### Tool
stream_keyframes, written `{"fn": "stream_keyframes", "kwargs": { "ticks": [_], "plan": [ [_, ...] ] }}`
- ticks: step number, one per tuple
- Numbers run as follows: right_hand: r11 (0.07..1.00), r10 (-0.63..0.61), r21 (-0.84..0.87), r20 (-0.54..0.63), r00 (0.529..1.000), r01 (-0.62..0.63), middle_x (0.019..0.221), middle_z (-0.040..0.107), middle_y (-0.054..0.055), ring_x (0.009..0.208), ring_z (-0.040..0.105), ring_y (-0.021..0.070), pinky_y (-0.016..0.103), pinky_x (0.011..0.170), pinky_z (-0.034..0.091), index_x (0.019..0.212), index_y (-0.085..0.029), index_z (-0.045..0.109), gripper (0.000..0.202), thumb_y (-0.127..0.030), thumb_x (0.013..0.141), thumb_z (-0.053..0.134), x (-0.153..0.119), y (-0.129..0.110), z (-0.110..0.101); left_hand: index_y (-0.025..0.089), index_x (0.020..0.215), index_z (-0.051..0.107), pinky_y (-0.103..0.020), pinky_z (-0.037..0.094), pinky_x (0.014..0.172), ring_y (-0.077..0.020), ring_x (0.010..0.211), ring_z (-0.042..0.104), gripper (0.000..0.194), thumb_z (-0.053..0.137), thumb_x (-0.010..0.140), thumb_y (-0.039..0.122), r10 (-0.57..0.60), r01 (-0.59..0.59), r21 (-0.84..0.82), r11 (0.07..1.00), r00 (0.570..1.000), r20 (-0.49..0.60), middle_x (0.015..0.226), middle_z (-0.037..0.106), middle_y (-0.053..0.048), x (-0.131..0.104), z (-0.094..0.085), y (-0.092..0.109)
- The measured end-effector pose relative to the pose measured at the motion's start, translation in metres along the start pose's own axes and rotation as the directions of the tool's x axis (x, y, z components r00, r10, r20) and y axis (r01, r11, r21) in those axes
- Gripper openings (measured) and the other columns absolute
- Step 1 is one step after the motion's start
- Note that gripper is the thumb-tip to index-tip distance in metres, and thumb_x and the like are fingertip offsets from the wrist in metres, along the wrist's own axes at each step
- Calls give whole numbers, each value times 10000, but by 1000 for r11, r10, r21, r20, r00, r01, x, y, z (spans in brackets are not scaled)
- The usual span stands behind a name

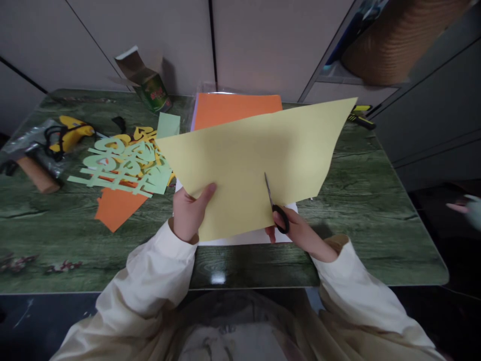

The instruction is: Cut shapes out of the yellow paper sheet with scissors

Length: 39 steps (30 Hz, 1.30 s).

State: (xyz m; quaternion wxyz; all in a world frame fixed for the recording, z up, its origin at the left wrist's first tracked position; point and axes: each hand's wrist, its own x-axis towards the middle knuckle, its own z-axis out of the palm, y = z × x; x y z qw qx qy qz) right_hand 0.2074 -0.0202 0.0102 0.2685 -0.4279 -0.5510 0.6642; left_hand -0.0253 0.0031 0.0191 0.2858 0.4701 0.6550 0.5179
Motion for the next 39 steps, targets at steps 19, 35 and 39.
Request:
{"fn": "stream_keyframes", "kwargs": {
  "ticks": [19,35,39],
  "plan": [
    [1000,-4,6,2,1000,4,608,545,-16,479,518,95,249,476,396,735,-178,457,355,-499,883,417,0,6,-1,143,771,679,-337,556,685,-226,784,665,219,686,650,326,-14,14,-21,1000,1000,1,820,713,-87,0,0,1],
    [1000,19,17,-2,1000,-19,598,545,-21,446,503,86,243,451,389,735,-179,454,351,-504,869,439,1,5,-1,143,783,682,-338,553,706,-231,819,660,223,679,661,329,15,-15,-16,1000,1000,4,841,710,-89,0,1,-2],
    [1000,21,12,-7,1000,-21,607,557,-17,441,509,88,246,447,386,743,-179,463,353,-507,871,435,1,4,0,145,783,683,-332,554,706,-224,812,659,231,678,667,345,21,-21,-18,1000,1000,3,845,711,-87,0,1,-3]
  ]
}}
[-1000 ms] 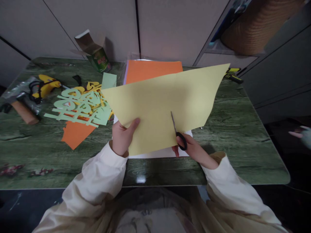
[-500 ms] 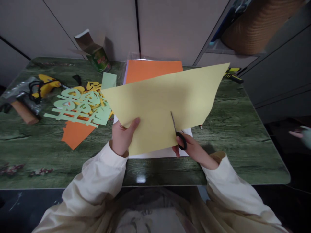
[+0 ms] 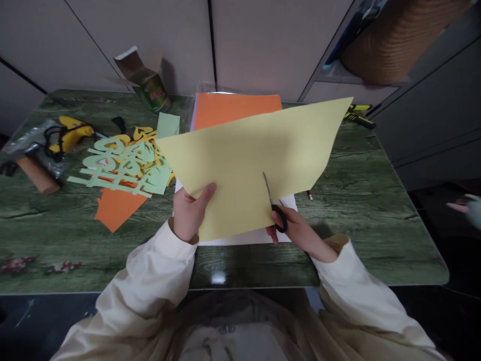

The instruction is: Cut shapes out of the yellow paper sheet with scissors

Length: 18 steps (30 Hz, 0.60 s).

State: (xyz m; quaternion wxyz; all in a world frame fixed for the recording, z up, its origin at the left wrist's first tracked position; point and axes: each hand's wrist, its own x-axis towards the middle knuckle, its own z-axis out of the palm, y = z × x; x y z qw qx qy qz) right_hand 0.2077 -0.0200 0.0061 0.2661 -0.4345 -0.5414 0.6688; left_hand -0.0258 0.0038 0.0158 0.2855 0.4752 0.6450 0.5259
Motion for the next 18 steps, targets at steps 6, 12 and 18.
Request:
{"fn": "stream_keyframes", "kwargs": {
  "ticks": [6,12,18],
  "plan": [
    [999,-32,-29,21,999,33,628,591,10,521,566,128,278,540,419,768,-193,488,353,-511,887,393,-2,-2,0,146,766,677,-335,562,667,-231,764,664,227,691,667,350,-73,74,-24,997,997,37,801,708,-92,1,1,0],
    [997,-75,-7,66,995,76,629,604,13,617,593,156,291,625,421,804,-188,508,343,-486,905,371,-4,0,-1,146,860,676,-370,561,716,-260,847,660,234,685,692,309,-165,178,-100,979,979,122,874,705,-108,3,2,3],
    [998,-54,-23,15,998,55,625,606,4,615,595,154,275,633,433,806,-201,516,344,-507,892,384,-4,2,-1,112,862,675,-351,563,690,-259,799,668,303,715,654,329,-290,319,-157,935,939,184,825,711,-105,2,2,10]
  ]
}}
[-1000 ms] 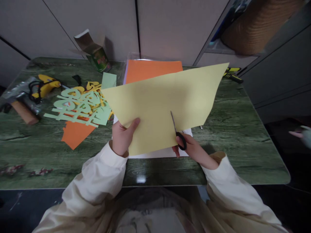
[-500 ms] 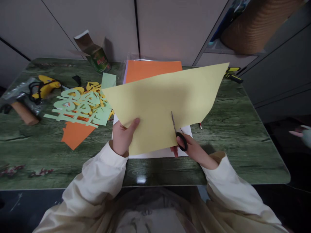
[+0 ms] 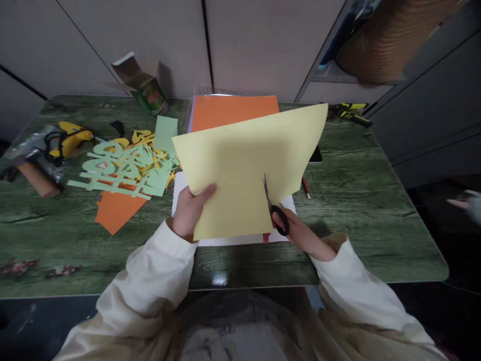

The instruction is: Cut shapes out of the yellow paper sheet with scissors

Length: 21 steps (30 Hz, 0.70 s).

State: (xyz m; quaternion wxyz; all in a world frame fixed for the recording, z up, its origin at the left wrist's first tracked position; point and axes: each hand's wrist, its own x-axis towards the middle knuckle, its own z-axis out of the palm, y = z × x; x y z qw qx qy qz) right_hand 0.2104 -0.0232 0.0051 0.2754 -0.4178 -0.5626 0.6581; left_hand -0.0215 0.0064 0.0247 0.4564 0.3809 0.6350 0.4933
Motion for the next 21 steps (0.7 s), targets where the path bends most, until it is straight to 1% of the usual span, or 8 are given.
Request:
{"fn": "stream_keyframes", "kwargs": {
  "ticks": [3,8,10,15,21],
  "plan": [
    [1000,-8,-29,-52,999,6,609,590,-1,620,586,152,272,640,437,751,-207,498,349,-510,887,392,1,0,0,111,864,673,-326,562,692,-238,771,672,316,712,650,341,10,-10,-10,1000,1000,-9,816,713,-88,-2,1,2],
    [999,-36,-34,-15,999,35,604,577,1,633,582,152,309,727,444,749,-196,494,349,-463,920,346,2,1,0,114,846,679,-304,562,682,-223,750,672,287,696,665,336,66,-65,43,997,998,-13,808,713,-85,-4,2,1],
    [997,-47,-67,-27,999,45,605,575,4,648,576,154,314,744,441,748,-197,494,352,-462,922,340,2,1,0,113,855,681,-310,561,689,-227,764,671,291,694,667,335,72,-71,60,996,997,-14,813,713,-88,-4,1,0],
    [984,-81,-166,-110,991,63,625,572,8,643,548,153,283,667,443,735,-212,489,354,-502,899,370,2,-1,0,106,851,688,-318,561,691,-232,763,671,305,702,657,342,75,-74,84,994,997,-13,824,712,-98,-3,0,-2],
    [988,-61,-147,-107,992,45,621,578,14,651,570,164,291,651,466,723,-216,489,386,-533,893,349,2,-1,1,105,835,691,-309,561,681,-231,751,671,299,707,652,342,67,-65,103,993,998,-16,825,713,-100,-3,1,-3]
  ]
}}
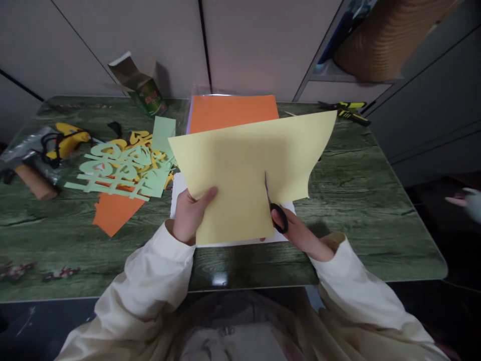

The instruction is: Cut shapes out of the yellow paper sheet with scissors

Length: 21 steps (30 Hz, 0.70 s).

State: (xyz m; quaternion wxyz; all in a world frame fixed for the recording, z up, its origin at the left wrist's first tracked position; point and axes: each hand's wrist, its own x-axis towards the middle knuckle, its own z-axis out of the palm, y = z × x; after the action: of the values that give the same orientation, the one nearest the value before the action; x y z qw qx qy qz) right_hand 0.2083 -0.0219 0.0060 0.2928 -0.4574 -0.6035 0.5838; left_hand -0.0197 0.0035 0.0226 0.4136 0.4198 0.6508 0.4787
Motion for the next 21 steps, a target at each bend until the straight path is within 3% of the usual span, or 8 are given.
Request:
{"fn": "stream_keyframes", "kwargs": {
  "ticks": [21],
  "plan": [
    [1000,26,-5,20,999,-26,592,570,5,662,583,166,304,647,462,750,-206,494,369,-507,903,346,1,0,1,120,828,694,-289,564,642,-218,723,672,281,702,661,346,15,-15,21,1000,1000,5,817,713,-92,0,-1,-2]
  ]
}}
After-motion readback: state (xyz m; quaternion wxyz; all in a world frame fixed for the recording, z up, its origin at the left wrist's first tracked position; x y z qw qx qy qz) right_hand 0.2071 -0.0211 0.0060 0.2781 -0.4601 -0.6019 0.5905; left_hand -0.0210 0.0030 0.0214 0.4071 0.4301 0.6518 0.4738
